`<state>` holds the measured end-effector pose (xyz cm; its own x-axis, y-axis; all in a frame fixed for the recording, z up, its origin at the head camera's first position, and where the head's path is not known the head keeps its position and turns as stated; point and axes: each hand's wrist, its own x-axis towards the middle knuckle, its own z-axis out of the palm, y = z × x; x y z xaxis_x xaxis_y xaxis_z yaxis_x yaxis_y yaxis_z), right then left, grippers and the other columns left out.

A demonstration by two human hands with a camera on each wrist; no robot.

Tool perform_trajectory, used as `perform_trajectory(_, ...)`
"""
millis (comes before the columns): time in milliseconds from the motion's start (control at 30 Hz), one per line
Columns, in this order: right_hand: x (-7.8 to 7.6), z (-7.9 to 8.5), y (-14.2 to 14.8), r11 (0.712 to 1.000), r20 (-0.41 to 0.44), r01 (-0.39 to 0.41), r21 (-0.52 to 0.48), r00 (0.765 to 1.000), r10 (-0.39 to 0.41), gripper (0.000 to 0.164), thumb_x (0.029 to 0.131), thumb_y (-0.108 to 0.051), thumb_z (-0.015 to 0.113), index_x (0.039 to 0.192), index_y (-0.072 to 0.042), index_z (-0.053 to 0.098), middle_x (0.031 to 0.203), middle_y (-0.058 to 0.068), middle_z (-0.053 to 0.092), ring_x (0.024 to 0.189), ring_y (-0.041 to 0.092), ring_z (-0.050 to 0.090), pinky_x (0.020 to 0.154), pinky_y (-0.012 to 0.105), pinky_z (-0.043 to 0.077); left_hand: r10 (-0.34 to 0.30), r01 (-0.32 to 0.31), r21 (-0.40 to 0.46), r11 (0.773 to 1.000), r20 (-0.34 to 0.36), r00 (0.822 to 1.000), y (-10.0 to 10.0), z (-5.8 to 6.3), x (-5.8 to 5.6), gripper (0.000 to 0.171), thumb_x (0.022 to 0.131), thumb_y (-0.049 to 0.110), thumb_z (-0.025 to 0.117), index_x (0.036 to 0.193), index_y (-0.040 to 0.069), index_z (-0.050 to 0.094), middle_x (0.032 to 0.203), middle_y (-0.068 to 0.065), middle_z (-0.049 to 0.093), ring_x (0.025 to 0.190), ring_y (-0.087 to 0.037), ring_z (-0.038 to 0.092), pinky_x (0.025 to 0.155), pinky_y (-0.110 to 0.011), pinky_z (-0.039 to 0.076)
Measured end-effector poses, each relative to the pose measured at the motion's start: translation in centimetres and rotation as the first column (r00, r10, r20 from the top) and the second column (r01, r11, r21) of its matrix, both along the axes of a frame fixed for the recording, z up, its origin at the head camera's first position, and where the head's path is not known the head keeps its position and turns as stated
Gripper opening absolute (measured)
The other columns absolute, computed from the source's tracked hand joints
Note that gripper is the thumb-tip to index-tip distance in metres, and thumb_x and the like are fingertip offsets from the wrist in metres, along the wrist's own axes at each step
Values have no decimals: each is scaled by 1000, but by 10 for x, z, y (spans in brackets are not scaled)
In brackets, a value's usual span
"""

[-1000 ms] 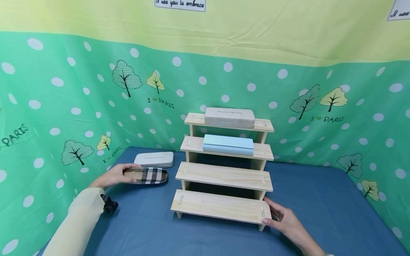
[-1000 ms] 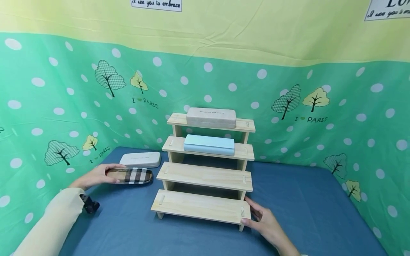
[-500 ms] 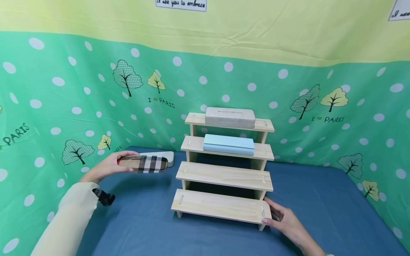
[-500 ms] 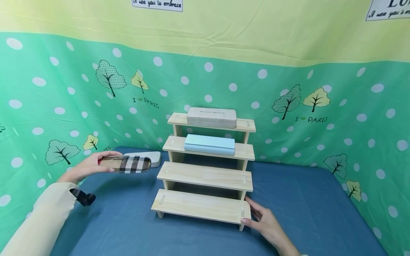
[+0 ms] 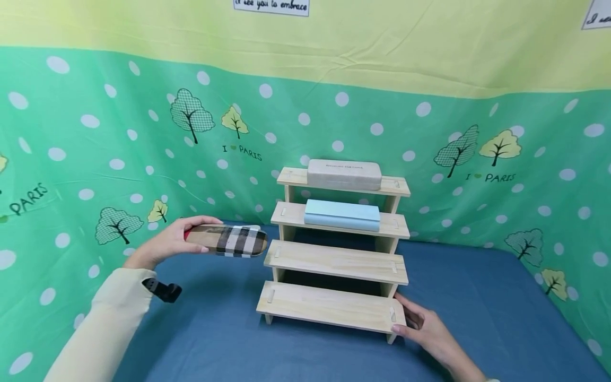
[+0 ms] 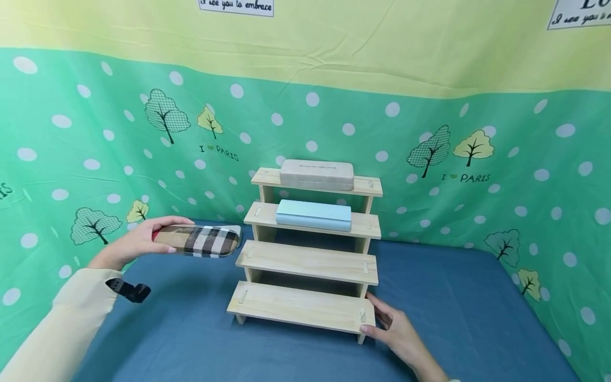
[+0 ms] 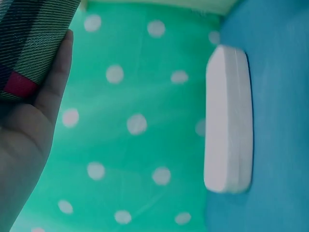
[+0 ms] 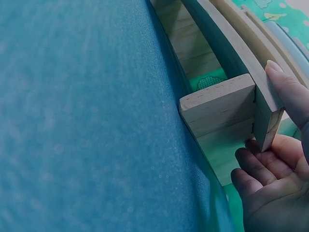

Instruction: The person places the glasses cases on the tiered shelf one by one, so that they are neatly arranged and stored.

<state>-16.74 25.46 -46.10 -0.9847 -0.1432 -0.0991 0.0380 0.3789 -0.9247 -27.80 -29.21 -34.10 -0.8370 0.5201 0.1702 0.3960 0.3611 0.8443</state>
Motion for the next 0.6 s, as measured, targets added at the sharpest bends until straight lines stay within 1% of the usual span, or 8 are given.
perform_trajectory(33, 0, 0, 0, 1000, 0, -1, -1, 1000, 1, 73, 84, -21, 71, 143, 3, 35, 145, 25, 35, 131, 38, 37, 99, 40, 40, -13, 13, 7, 1000, -2, 1000, 5, 1, 0, 53, 79, 6, 69, 129, 7, 52, 115, -11, 55, 90, -22, 56, 70, -35, 51)
perform_trajectory(133, 0, 0, 0, 1000, -5, 0, 1, 1000, 0, 74, 84, -21, 71, 142, 4, 34, 145, 26, 35, 131, 38, 37, 99, 41, 39, -55, 55, 7, 998, -39, 998, 20, 2, 1, 53, 77, 5, 70, 128, 7, 54, 114, -12, 57, 87, -23, 56, 69, -34, 50)
perform_trajectory(267, 0, 1, -1, 1000, 1, 7, 4, 1000, -7, 74, 83, -22, 72, 142, 4, 35, 145, 26, 35, 131, 38, 38, 99, 42, 39, -112, 110, -26, 994, -90, 990, 44, 2, 3, 54, 75, 7, 74, 126, 9, 56, 113, -13, 57, 84, -23, 56, 68, -34, 49)
perform_trajectory(333, 0, 1, -1, 1000, 8, 11, 4, 1000, -11, 74, 83, -22, 72, 143, 3, 35, 145, 26, 35, 131, 38, 38, 99, 42, 39, -129, 126, -41, 991, -104, 986, 57, 1, 5, 55, 74, 8, 75, 126, 10, 56, 114, -12, 56, 84, -23, 56, 69, -33, 49)
perform_trajectory(467, -1, 1, -2, 1000, 17, 13, 7, 1000, -13, 75, 83, -23, 72, 143, 3, 35, 145, 25, 35, 131, 38, 38, 99, 42, 39, -144, 141, -40, 989, -94, 985, 84, -2, 8, 56, 73, 12, 77, 125, 10, 57, 114, -12, 56, 87, -25, 54, 71, -33, 48)
perform_trajectory(600, 0, 3, -1, 1000, 21, 16, 0, 1000, -16, 74, 84, -23, 71, 143, 3, 35, 146, 24, 34, 131, 37, 38, 99, 40, 40, -150, 150, 2, 989, -55, 987, 114, -7, 10, 56, 73, 13, 77, 125, 9, 57, 114, -12, 55, 91, -28, 53, 74, -35, 48)
